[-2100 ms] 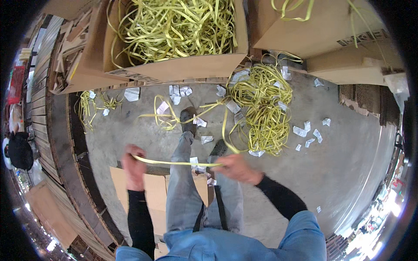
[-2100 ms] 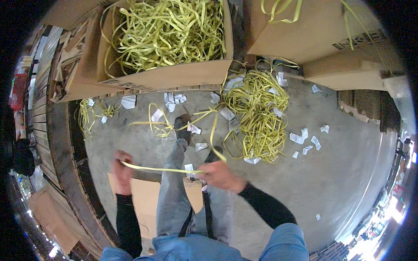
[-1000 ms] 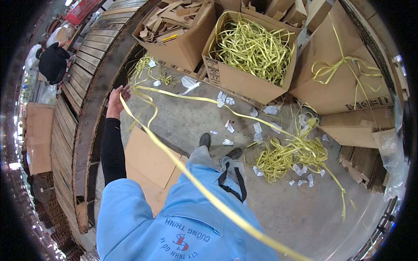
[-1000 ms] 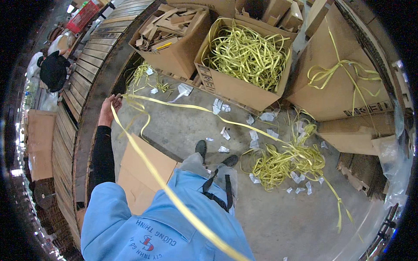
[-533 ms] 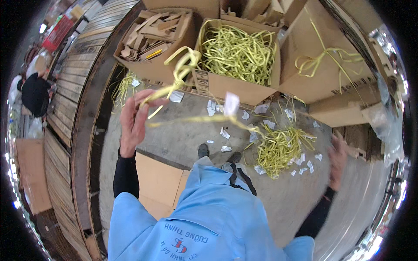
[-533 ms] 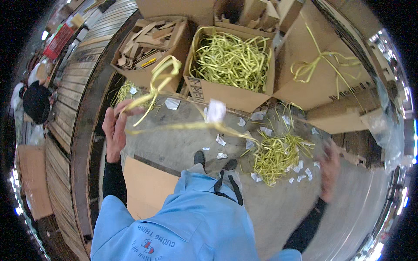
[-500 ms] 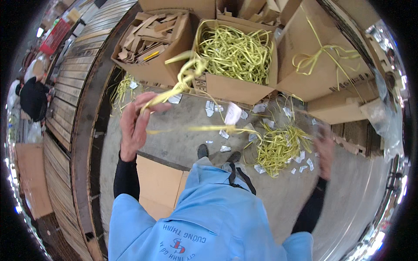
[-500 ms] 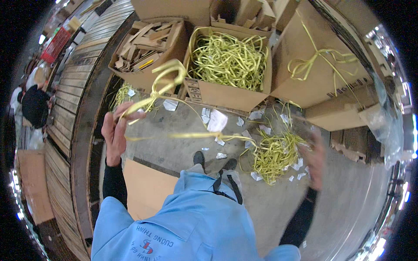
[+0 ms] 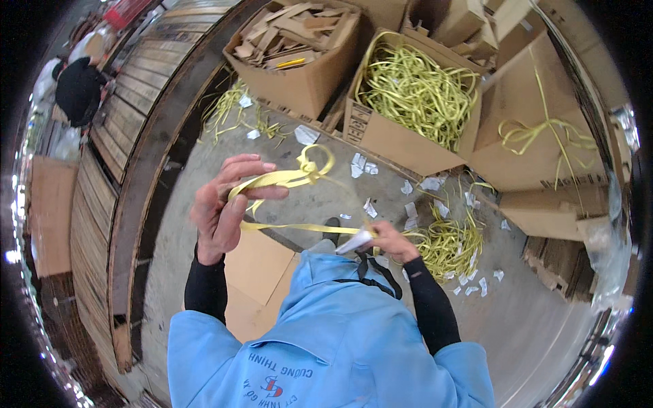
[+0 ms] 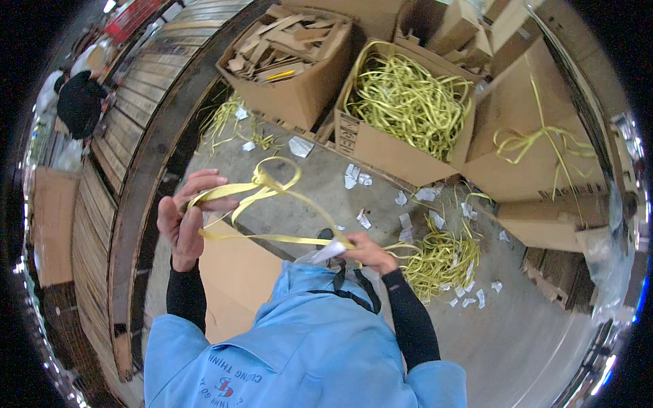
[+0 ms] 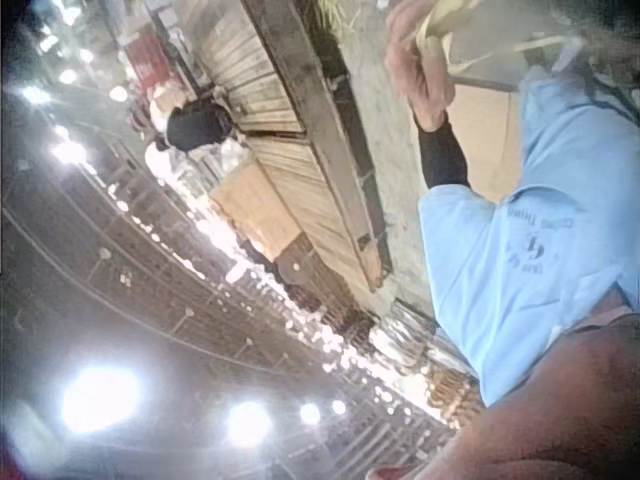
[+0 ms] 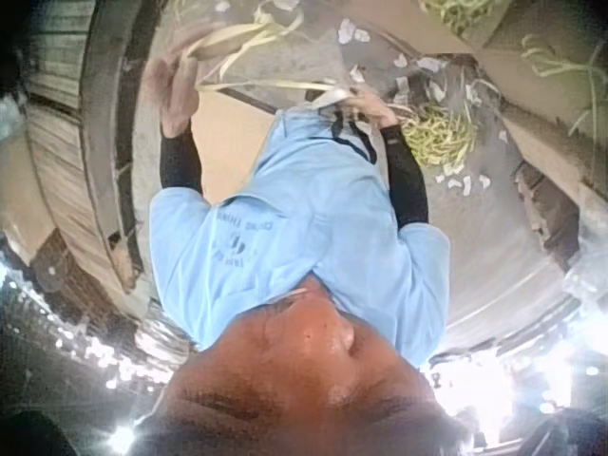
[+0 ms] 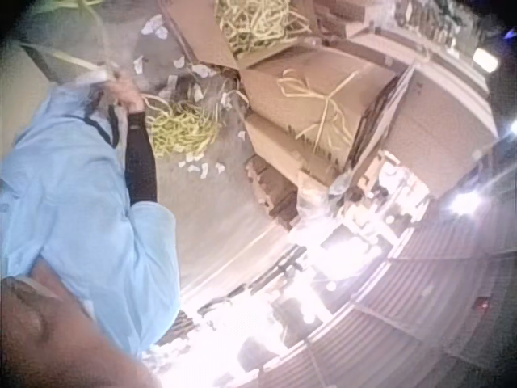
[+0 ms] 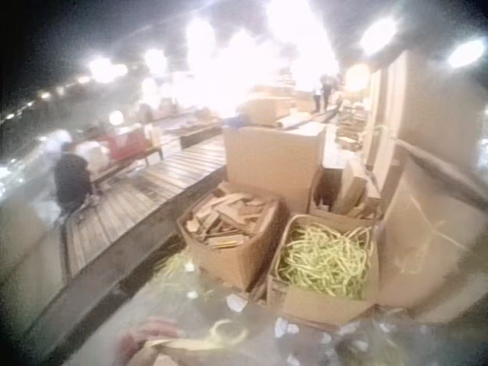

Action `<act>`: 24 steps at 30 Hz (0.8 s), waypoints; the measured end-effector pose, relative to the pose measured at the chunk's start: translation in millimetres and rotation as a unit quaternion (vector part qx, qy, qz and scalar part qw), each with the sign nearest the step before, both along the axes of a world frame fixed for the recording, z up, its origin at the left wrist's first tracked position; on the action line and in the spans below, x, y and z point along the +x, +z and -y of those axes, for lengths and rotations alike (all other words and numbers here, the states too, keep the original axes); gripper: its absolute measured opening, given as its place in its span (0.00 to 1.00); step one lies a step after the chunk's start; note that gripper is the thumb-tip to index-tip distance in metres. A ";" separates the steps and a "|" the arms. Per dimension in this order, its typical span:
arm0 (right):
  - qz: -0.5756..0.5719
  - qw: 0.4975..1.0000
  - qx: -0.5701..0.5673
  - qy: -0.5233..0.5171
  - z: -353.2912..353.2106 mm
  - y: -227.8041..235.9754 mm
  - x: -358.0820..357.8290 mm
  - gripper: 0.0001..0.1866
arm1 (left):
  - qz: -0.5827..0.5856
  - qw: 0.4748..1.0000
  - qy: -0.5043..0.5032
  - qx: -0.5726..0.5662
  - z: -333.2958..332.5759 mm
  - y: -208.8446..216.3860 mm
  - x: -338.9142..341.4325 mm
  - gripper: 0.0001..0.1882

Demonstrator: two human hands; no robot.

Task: The person repeatedly picks up yellow straps from a cardboard box, untangles them, and places them back into the box. The task involves continuous handling of the straps without using any tools.

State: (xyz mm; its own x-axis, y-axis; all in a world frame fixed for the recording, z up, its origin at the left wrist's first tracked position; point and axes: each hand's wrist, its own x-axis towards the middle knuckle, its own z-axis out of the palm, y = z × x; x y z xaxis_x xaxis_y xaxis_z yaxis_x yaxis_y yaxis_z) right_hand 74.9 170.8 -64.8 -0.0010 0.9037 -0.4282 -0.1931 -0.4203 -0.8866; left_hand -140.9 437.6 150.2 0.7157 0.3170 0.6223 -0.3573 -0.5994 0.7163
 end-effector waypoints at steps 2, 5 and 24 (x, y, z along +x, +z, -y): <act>-0.042 0.998 -0.003 -0.044 12.8 21.2 13.3 0.16 | -0.089 0.993 0.079 0.019 -9.1 -9.1 -11.9 0.19; -0.014 0.997 -0.028 -0.067 25.6 64.3 28.7 0.15 | -0.362 0.910 0.202 0.004 -20.6 -37.5 -5.2 0.16; -0.034 0.973 0.005 -0.229 27.5 113.9 -12.4 0.28 | -0.385 0.906 -0.116 -0.135 112.8 -105.9 86.5 0.15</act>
